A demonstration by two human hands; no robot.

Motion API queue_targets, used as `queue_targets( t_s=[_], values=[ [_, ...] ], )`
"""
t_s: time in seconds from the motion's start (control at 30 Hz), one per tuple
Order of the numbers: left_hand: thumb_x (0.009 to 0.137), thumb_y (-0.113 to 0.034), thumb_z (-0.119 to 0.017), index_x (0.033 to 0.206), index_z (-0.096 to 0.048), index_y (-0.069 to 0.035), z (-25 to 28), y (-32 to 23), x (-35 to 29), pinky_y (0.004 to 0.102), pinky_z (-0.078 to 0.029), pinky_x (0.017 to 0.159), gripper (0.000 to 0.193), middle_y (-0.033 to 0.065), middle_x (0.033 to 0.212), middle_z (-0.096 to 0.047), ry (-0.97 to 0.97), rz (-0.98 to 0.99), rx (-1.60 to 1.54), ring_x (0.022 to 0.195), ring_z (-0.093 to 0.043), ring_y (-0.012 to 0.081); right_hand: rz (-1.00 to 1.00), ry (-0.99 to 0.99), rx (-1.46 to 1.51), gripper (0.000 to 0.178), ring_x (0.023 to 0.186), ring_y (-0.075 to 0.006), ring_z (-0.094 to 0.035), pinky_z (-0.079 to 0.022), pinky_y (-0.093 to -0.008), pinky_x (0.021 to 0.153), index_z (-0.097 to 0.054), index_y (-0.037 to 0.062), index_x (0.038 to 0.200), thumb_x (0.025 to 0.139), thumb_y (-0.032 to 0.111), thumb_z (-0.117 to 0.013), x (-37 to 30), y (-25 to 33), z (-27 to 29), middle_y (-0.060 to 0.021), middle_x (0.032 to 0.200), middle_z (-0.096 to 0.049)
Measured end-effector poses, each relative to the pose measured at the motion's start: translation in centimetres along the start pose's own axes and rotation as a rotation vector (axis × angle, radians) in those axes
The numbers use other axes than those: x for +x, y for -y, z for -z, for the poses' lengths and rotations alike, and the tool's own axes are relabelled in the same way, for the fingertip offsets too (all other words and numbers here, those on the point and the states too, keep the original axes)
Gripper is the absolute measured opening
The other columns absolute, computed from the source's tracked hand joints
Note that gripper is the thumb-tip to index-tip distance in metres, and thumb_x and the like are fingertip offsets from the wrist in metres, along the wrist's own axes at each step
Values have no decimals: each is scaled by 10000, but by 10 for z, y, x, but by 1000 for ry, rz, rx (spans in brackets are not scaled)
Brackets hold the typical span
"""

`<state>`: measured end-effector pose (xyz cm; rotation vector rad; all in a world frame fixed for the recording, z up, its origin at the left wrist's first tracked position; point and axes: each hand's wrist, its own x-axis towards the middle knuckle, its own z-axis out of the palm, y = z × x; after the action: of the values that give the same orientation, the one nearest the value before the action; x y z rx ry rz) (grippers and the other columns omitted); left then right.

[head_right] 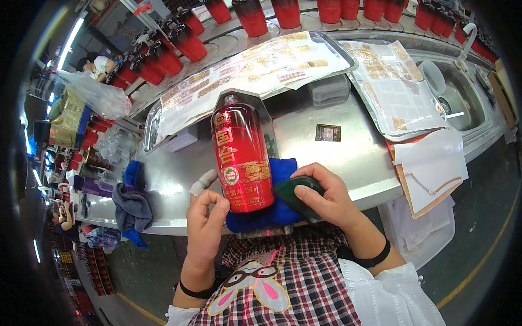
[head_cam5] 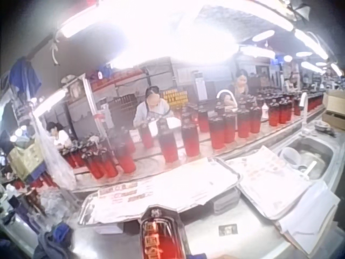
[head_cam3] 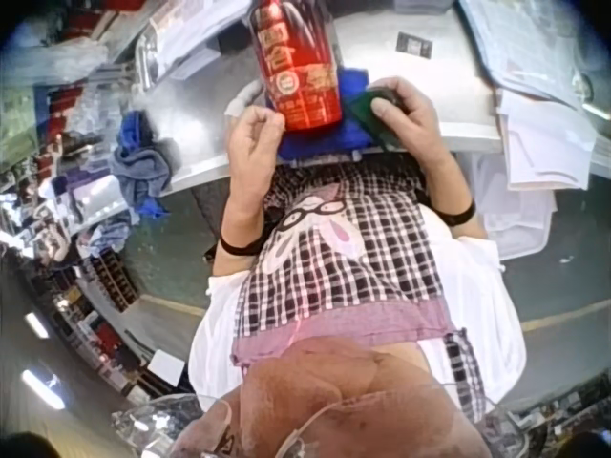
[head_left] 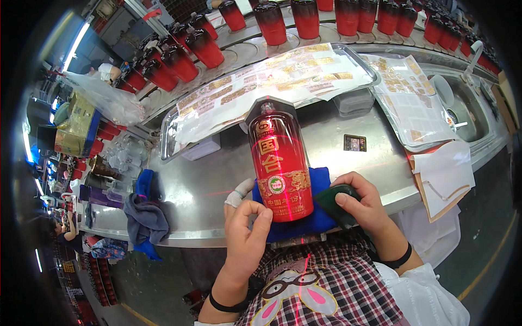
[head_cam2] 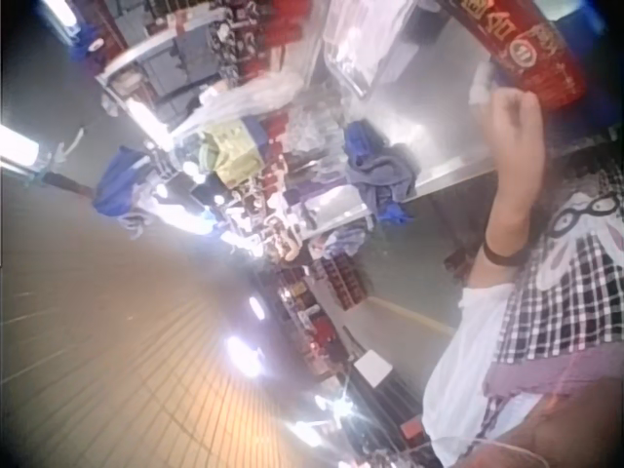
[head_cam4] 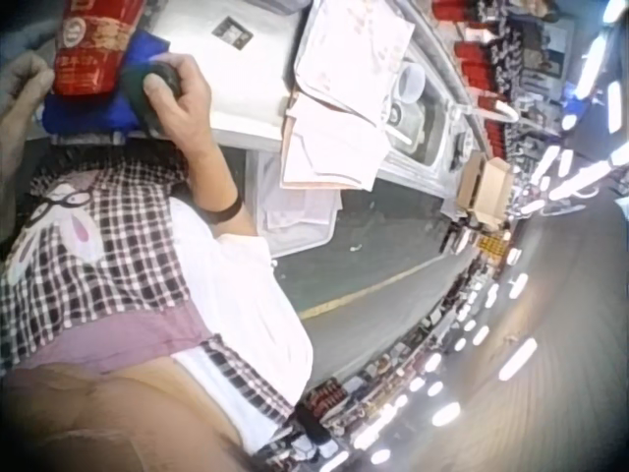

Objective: The person applies labels to a bottle by hand, using a green squeegee to smooth them and peeling off a protective film. After finishing one bottle, they set it aside and pick up a new one to repeat the process.

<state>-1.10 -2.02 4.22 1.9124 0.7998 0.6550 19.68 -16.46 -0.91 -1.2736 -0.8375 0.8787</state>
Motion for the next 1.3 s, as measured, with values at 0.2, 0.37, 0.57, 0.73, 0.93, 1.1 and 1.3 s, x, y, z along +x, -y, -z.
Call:
queue_targets(
  t_s=[0.2, 0.37, 0.57, 0.73, 0.93, 1.1, 1.3],
  values=[
    [901, -161, -597, 811, -567, -23, -1, -4, -2, 309, -385, 920, 167, 243, 1366, -464, -145, -374, 482, 1122, -473, 207, 0, 0, -14, 251, 843, -82, -539, -455, -241, 762, -583, 13, 1097, 901, 164, -629, -1, -1, 0, -21, 928, -601],
    [893, -169, -608, 824, -583, -24, -1, 15, 1, 351, -358, 949, 163, 233, 1333, -490, -108, -107, 77, 1133, -474, 239, -9, -4, -21, 253, 838, -82, -542, -457, -241, 756, -583, 11, 1098, 902, 165, -629, -1, 0, -1, -22, 924, -604],
    [884, -196, -639, 862, -619, -23, -2, 18, 3, 395, -316, 1039, 176, 235, 1366, -471, 14, 203, -323, 1246, -429, 280, -3, -5, -13, 249, 827, -77, -543, -461, -237, 741, -581, 12, 1095, 902, 162, -629, 0, -1, 0, -24, 923, -606],
    [888, -193, -637, 861, -616, -33, -8, 23, 0, 378, -320, 1033, 163, 222, 1386, -460, -36, 106, -392, 1243, -427, 261, -13, -19, 5, 248, 818, -75, -544, -463, -236, 735, -576, 12, 1095, 901, 157, -628, -1, -3, -2, -21, 914, -602],
    [910, -167, -610, 868, -604, -36, -11, 30, -1, 375, -316, 1033, 138, 226, 1399, -452, -47, 92, -414, 1237, -430, 258, -47, -25, 19, 237, 831, -75, -542, -464, -234, 742, -574, 13, 1093, 902, 146, -620, -1, 2, -4, -17, 923, -601],
    [929, -179, -613, 862, -590, -38, -13, 28, 0, 395, -302, 1052, 157, 234, 1389, -462, -70, -19, -334, 1245, -436, 285, -39, -28, 11, 230, 833, -73, -541, -464, -232, 745, -572, 16, 1094, 904, 138, -615, -2, 2, -4, -16, 928, -600],
    [939, -188, -606, 882, -579, -38, -13, 31, 1, 404, -295, 1064, 163, 245, 1376, -474, -98, -133, -163, 1231, -455, 314, -48, -38, 20, 224, 829, -68, -538, -463, -228, 742, -572, 17, 1090, 904, 135, -612, -1, -1, -4, -15, 924, -597]
  ],
)
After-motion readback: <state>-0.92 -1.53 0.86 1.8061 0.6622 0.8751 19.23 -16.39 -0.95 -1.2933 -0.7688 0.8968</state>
